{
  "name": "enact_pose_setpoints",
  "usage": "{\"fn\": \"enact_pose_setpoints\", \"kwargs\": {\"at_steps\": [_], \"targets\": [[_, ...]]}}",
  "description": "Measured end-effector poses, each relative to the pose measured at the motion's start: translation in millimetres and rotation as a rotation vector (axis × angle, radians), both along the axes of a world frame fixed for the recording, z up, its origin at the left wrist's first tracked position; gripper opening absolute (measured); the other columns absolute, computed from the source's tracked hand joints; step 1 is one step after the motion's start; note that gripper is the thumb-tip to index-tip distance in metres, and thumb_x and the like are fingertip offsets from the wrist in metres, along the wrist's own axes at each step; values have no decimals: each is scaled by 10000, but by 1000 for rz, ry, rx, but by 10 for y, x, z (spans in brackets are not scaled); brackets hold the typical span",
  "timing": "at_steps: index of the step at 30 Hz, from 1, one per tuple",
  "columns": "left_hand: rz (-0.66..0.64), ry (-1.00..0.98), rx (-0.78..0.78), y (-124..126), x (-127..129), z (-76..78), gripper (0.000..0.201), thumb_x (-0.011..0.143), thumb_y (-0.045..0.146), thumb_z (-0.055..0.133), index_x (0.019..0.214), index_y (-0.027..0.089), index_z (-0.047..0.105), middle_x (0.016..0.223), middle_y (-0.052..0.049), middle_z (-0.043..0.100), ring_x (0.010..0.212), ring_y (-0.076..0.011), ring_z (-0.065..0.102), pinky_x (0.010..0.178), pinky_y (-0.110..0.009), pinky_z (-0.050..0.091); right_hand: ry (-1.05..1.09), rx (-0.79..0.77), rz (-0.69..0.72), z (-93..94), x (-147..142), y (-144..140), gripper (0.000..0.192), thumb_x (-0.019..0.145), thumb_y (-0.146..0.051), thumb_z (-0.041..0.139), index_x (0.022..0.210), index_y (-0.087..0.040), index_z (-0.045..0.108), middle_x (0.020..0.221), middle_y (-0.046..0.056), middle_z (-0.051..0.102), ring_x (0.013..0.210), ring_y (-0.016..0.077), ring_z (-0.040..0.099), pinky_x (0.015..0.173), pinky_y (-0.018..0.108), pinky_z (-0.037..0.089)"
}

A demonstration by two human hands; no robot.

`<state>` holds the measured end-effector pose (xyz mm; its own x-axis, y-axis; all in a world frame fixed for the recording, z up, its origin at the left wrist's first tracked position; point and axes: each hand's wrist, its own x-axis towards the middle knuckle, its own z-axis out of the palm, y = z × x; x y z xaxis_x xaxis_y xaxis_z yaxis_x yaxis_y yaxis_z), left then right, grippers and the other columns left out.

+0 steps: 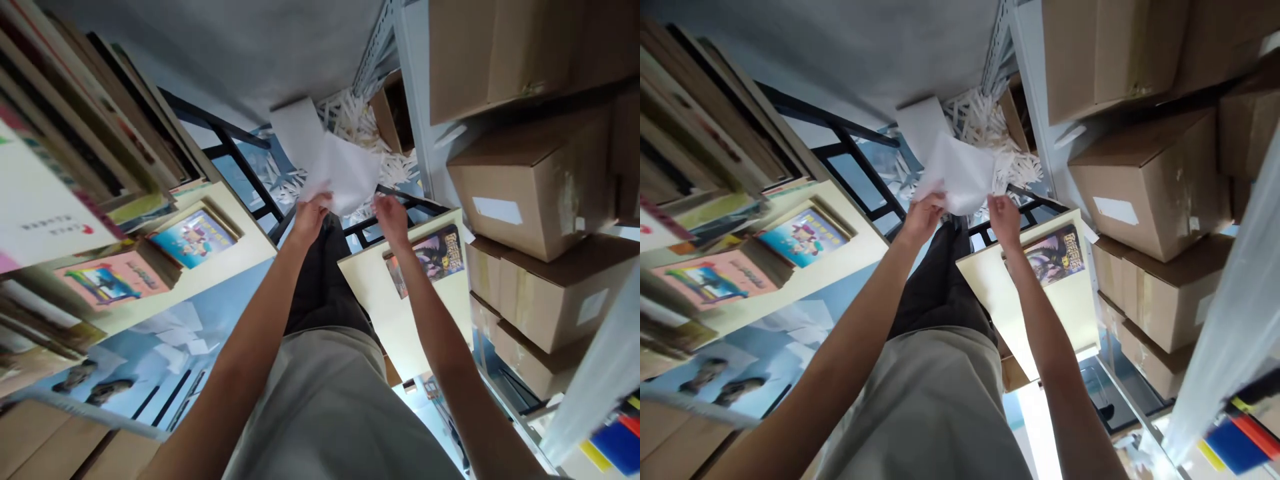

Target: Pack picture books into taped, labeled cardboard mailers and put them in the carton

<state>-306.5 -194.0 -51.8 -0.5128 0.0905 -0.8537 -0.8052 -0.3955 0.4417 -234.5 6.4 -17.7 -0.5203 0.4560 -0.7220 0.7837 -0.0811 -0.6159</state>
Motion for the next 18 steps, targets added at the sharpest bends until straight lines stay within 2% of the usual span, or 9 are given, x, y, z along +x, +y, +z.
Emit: {"fn": "enact_pose_setpoints", "kwargs": {"at_steps": [2, 4, 7, 9, 10, 12, 15, 17, 18], "targets": [[-113, 118, -82, -88, -73, 245, 485, 776, 132, 862, 1232, 298, 876, 1198, -24, 885, 1330, -263, 805, 1094, -331, 677, 191, 114, 51, 126, -159, 178, 390, 965, -606, 951, 1086, -296, 748, 1314, 65, 859, 1424, 277, 750, 1225, 410, 631], [-217, 233, -154, -120, -144, 478, 487, 784, 160, 911, 1251, 291, 860, 1262, -49, 877, 1425, -311, 767, 1149, -385, 672, 310, 113, 112, 296, -364, 226, 537, 914, -694, 976, 1225, -315, 757, 1503, 75, 806, 1560, 306, 673, 1324, 481, 574], [-373, 401, -185, -44, -179, 803, 395, 839, 184, 936, 1213, 247, 826, 1281, -90, 861, 1473, -348, 738, 1230, -424, 642, 478, -1, 253, 613, -656, 67, 706, 950, -882, 847, 1337, -299, 751, 1573, 99, 773, 1580, 329, 666, 1403, 534, 508], [-497, 499, -164, 72, -123, 1007, 366, 864, 168, 927, 1204, 228, 806, 1290, -111, 846, 1516, -379, 708, 1302, -448, 599, 567, -131, 387, 806, -785, -95, 738, 1014, -915, 747, 1397, -284, 742, 1550, 95, 794, 1519, 317, 719, 1411, 529, 513], [-558, 531, -157, 138, -69, 1109, 368, 859, 141, 927, 1193, 223, 796, 1296, -124, 838, 1551, -403, 683, 1336, -464, 571, 583, -165, 444, 881, -825, -161, 713, 1032, -889, 752, 1409, -284, 742, 1511, 82, 815, 1477, 311, 745, 1403, 524, 529], [-655, 560, -151, 255, 74, 1324, 398, 813, 56, 933, 1143, 215, 778, 1322, -159, 820, 1626, -460, 615, 1396, -491, 510, 551, -118, 493, 978, -863, -228, 566, 1029, -775, 849, 1313, -291, 775, 1348, 56, 859, 1387, 318, 778, 1385, 529, 556], [-758, 541, -82, 312, 305, 1715, 430, 752, -37, 935, 1060, 216, 776, 1301, -178, 819, 1639, -496, 598, 1425, -502, 462, 444, 9, 484, 1039, -847, -159, 262, 1008, -478, 949, 976, -280, 780, 1063, 46, 833, 1329, 352, 769, 1410, 559, 519], [-797, 514, -3, 241, 393, 2002, 378, 805, 11, 950, 1074, 234, 806, 1239, -148, 836, 1569, -476, 666, 1394, -509, 496, 401, -21, 483, 1089, -798, -59, 197, 970, -280, 940, 872, -270, 769, 999, 45, 821, 1347, 362, 760, 1415, 564, 497], [-772, 503, 2, 178, 401, 2131, 335, 859, 76, 960, 1113, 246, 823, 1239, -133, 841, 1546, -463, 688, 1367, -512, 524, 391, -46, 499, 1130, -762, -13, 172, 944, -212, 926, 866, -269, 783, 1000, 42, 830, 1356, 362, 760, 1402, 563, 502]]}}
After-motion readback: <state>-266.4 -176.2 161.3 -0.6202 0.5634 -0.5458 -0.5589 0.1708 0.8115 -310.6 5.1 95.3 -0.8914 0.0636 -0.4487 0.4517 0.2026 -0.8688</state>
